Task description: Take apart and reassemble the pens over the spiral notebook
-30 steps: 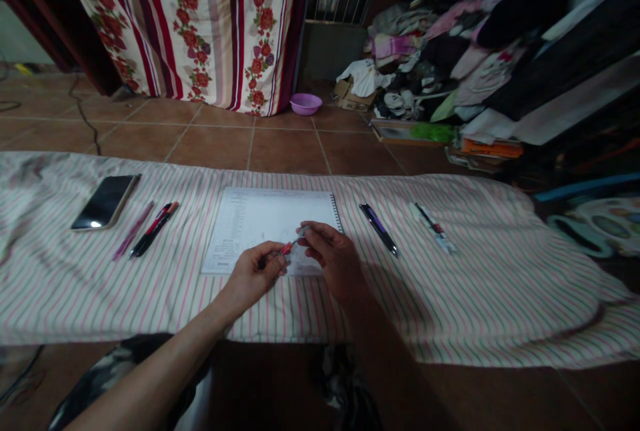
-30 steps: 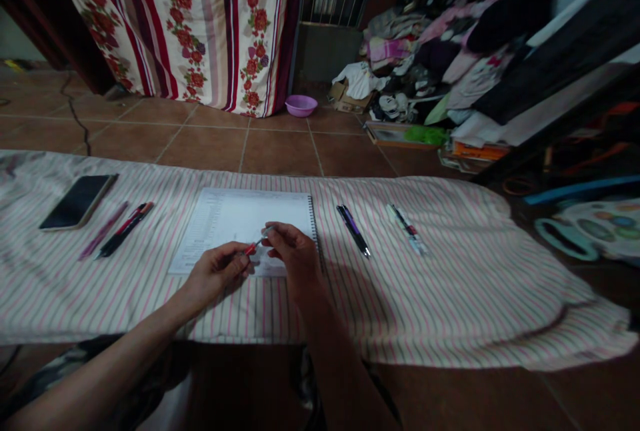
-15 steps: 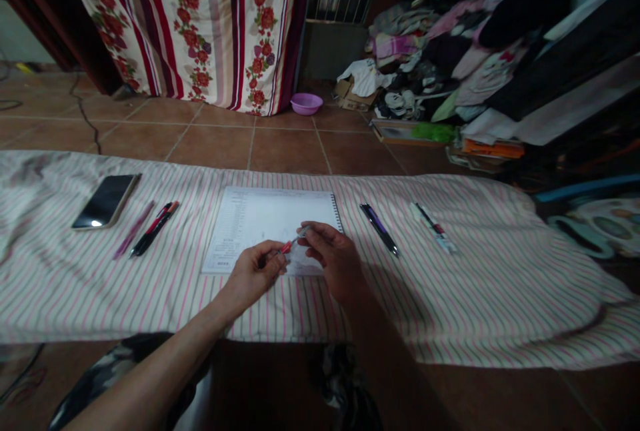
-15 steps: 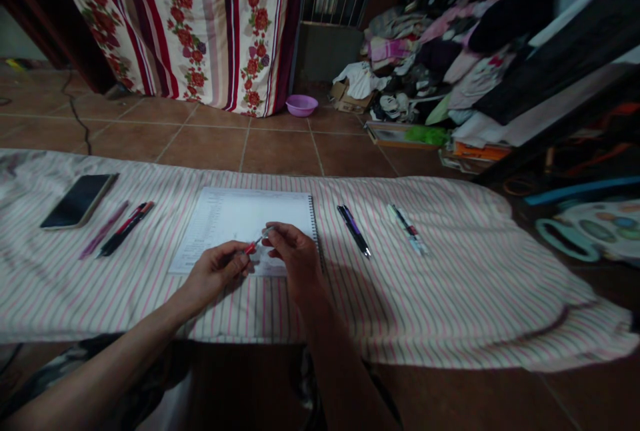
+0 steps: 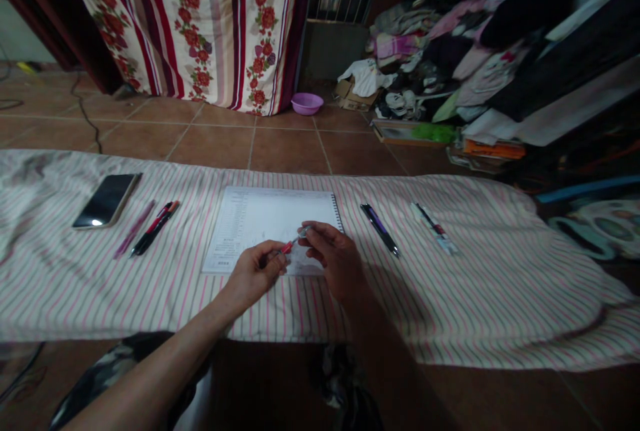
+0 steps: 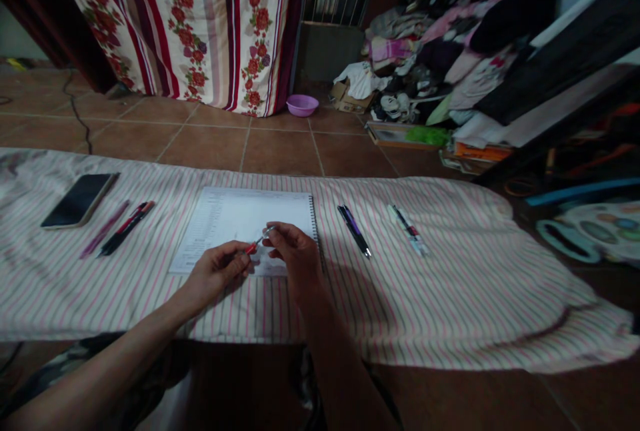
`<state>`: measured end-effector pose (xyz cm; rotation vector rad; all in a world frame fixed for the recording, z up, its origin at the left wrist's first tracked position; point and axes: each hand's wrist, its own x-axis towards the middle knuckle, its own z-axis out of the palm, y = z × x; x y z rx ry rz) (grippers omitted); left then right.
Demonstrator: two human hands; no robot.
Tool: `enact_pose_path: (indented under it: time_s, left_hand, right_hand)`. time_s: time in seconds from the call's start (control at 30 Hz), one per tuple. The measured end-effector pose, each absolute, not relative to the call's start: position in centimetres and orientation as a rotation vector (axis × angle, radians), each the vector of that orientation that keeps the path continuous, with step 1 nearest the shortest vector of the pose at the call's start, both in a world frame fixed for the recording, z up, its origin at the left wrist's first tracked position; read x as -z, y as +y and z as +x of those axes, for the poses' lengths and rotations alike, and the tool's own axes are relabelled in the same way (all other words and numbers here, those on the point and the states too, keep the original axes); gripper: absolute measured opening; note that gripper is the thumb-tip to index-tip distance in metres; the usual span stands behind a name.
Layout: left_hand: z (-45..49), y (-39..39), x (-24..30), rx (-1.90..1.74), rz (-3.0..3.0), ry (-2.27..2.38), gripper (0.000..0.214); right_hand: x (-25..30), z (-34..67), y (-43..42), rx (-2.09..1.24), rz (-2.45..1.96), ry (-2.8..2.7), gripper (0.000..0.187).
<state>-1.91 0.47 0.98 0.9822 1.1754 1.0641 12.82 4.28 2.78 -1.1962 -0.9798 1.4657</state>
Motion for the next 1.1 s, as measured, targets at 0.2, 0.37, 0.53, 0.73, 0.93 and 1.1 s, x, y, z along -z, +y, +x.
enact_pose_path:
  time_s: [0.2, 0.37, 0.53, 0.73, 0.93, 1.1]
  left_hand:
    - [-1.91, 0.42, -1.24, -1.071, 0.979, 1.171, 0.038]
    - [-1.87, 0.38, -1.35, -1.052, 0.977, 1.186, 0.039]
    - [-1.88, 0.41, -1.25, -1.068, 0.968, 1.168, 0.039]
    - [-1.86, 0.46, -1.3, -1.065, 0.992, 1.16, 0.038]
    - [-1.82, 0.4, -1.31, -1.056, 0.992, 1.17, 0.04]
    - [-1.8, 0.4, -1.46, -1.049, 1.016, 1.16, 0.038]
  right_hand:
    - [-2.77, 12.79, 4.31, -1.471, -1.184, -0.972, 0.023]
    - [-2.89, 12.82, 4.22, -1.468, -1.19, -0.974, 0.022]
    - [-2.97, 12.9, 4.18, -1.45, -1.186, -0.968, 0.021]
    - [-2.76, 12.85, 4.27, -1.451, -1.2, -0.977, 0.023]
    - [-2.8, 12.79, 4.29, -1.464, -1.192, -0.981, 0.024]
    - [-2.74, 12.78, 4.31, -1.46, -1.197, -1.023, 0.023]
